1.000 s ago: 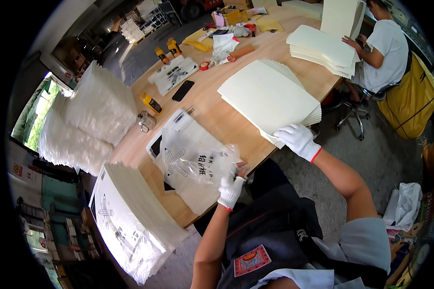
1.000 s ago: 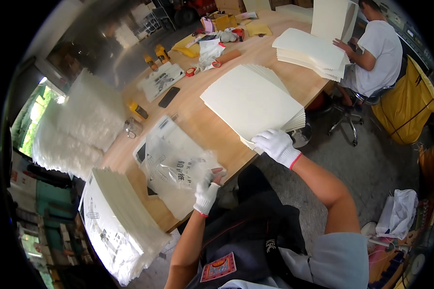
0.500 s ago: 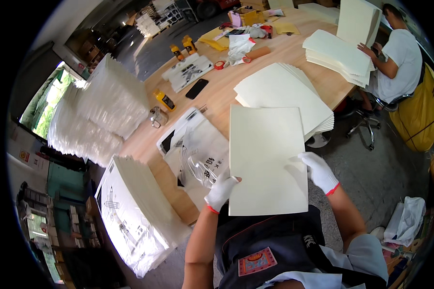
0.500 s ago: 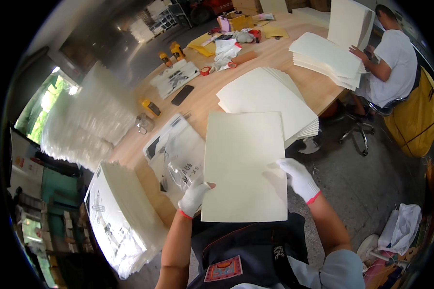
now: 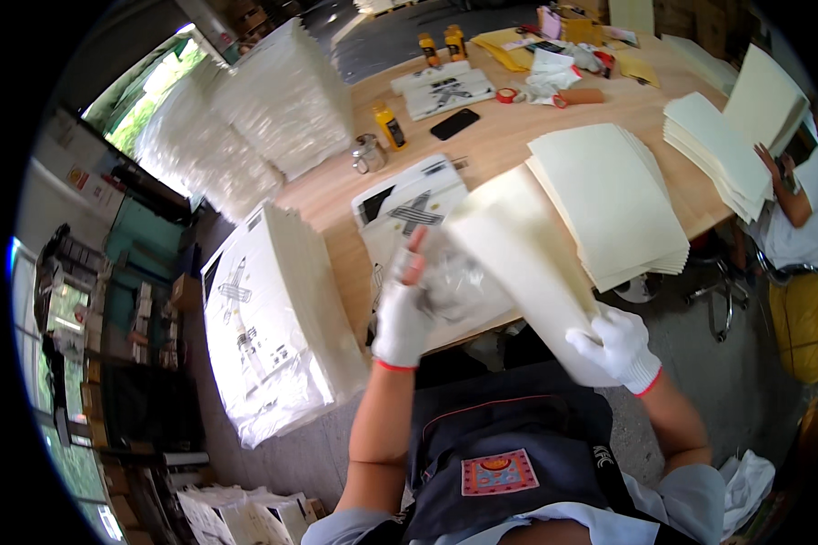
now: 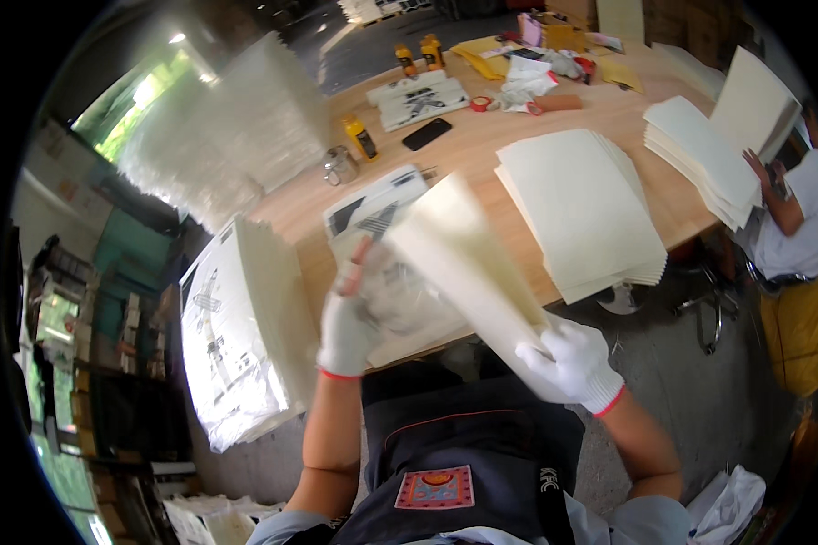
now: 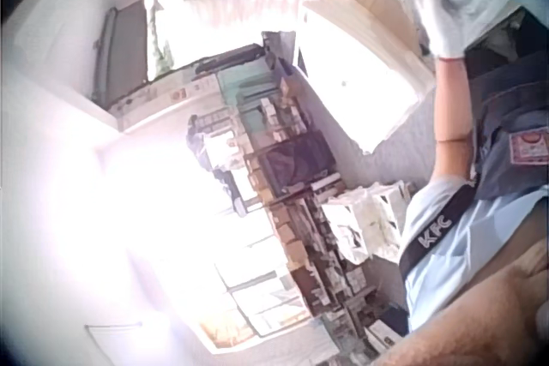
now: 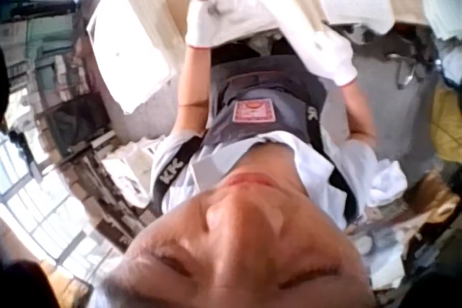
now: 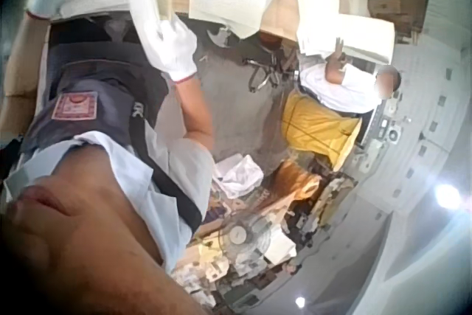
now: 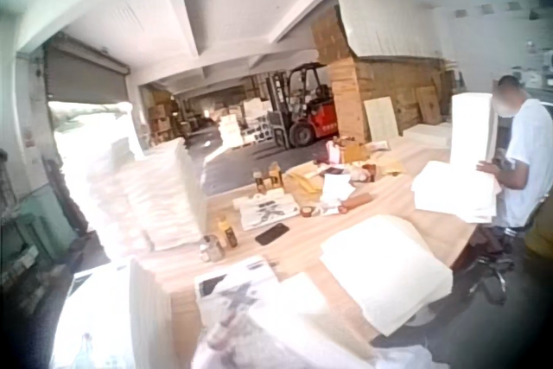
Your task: The person repeatedly picks up stacks of white paper and places them into clear plastic packaging bags. They fold the top of the bags to seal the contents and place the finished packages onto a growing pile on the table.
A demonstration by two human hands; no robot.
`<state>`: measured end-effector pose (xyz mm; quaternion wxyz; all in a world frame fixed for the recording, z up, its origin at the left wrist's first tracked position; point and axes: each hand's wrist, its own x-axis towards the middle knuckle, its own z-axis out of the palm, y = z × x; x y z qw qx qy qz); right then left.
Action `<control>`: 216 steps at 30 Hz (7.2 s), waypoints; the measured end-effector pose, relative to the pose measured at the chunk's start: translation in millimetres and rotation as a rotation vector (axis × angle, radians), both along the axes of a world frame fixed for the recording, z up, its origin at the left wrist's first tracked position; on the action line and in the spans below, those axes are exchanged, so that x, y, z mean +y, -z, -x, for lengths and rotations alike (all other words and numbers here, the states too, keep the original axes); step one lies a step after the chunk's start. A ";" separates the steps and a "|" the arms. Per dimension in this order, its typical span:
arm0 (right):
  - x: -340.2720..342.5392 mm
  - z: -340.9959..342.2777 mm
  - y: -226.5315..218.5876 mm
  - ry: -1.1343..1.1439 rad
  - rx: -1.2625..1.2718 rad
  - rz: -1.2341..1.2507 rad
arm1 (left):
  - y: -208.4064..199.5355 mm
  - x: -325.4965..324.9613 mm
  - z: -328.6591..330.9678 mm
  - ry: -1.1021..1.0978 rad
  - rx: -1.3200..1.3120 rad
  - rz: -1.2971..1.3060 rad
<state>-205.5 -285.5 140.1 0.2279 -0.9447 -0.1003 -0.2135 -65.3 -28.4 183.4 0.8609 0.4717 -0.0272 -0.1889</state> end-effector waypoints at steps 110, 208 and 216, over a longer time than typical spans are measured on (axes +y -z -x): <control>154.2 -7.0 142.2 -0.291 1.188 -1.012 | 192.6 30.6 -12.0 -0.189 -0.902 -1.494; 45.8 -33.0 81.0 0.400 0.446 -0.601 | 140.1 -75.6 69.1 0.427 -0.725 -1.037; 28.4 -57.5 103.2 0.420 0.298 -0.438 | 116.0 -65.7 40.0 0.641 -0.222 -0.853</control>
